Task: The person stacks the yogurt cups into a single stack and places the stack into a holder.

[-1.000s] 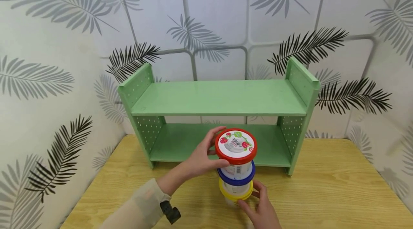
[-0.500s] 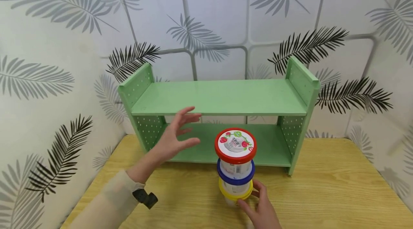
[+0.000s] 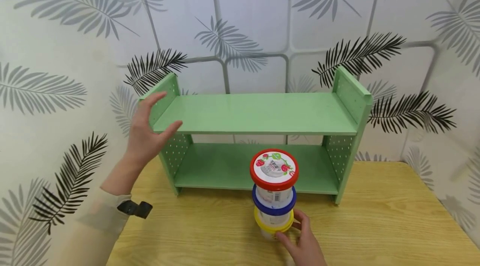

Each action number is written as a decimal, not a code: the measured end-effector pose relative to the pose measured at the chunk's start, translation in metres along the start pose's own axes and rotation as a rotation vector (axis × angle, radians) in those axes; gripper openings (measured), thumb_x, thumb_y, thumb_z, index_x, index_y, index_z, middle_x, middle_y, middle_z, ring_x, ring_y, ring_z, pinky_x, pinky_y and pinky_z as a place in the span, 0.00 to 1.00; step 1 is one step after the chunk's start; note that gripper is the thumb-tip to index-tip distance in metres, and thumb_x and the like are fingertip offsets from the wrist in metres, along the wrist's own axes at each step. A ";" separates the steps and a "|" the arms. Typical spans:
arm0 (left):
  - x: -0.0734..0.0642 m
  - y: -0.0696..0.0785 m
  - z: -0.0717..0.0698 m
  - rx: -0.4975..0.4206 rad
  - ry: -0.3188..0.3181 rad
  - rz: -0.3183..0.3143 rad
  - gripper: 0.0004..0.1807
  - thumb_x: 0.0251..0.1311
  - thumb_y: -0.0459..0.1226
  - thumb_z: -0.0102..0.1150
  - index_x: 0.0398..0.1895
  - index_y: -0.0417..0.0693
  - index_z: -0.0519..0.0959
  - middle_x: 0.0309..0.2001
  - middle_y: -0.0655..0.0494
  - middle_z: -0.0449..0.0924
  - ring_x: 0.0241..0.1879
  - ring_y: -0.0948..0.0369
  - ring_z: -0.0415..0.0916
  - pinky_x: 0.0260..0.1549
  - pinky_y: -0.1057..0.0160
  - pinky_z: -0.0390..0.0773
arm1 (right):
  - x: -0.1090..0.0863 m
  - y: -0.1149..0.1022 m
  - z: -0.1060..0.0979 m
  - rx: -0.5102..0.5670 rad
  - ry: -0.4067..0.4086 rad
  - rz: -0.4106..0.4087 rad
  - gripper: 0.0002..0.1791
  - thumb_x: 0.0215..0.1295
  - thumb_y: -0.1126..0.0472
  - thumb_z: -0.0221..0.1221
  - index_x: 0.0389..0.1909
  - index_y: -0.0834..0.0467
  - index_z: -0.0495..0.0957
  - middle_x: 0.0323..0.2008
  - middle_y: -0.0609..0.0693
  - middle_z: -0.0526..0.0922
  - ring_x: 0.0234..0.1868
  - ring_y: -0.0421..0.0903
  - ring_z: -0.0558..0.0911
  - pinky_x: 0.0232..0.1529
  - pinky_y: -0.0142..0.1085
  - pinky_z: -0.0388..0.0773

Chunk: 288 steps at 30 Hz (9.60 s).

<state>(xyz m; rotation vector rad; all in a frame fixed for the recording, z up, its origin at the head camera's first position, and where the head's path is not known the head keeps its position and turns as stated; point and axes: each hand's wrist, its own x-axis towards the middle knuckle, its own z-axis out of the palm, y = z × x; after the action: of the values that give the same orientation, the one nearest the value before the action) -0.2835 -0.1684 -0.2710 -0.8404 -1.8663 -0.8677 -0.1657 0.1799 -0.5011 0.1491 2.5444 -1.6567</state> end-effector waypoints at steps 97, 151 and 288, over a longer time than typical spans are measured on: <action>-0.021 -0.059 -0.016 -0.076 0.037 -0.447 0.21 0.73 0.32 0.44 0.67 0.49 0.61 0.52 0.35 0.77 0.47 0.47 0.74 0.44 0.46 0.71 | 0.014 -0.020 0.010 0.070 0.130 -0.044 0.61 0.49 0.49 0.75 0.69 0.60 0.38 0.65 0.67 0.59 0.63 0.66 0.65 0.62 0.61 0.61; -0.023 -0.063 -0.013 -0.067 0.056 -0.437 0.21 0.72 0.30 0.44 0.67 0.47 0.62 0.53 0.35 0.77 0.46 0.46 0.75 0.37 0.59 0.71 | 0.016 -0.165 -0.061 0.052 0.165 -0.494 0.47 0.63 0.57 0.66 0.70 0.57 0.41 0.60 0.61 0.66 0.56 0.57 0.70 0.52 0.53 0.70; -0.022 -0.060 -0.016 0.024 0.021 -0.409 0.20 0.74 0.34 0.43 0.67 0.49 0.61 0.45 0.36 0.79 0.21 0.58 0.62 0.17 0.69 0.62 | 0.014 -0.155 -0.115 -0.151 0.463 -0.697 0.52 0.54 0.63 0.71 0.74 0.57 0.48 0.63 0.57 0.66 0.64 0.57 0.65 0.56 0.29 0.60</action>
<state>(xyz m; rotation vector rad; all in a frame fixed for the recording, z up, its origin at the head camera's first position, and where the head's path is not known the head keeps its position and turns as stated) -0.3169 -0.2175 -0.2989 -0.4351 -2.0613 -1.0931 -0.2042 0.2227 -0.3167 -0.4789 3.3264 -1.7681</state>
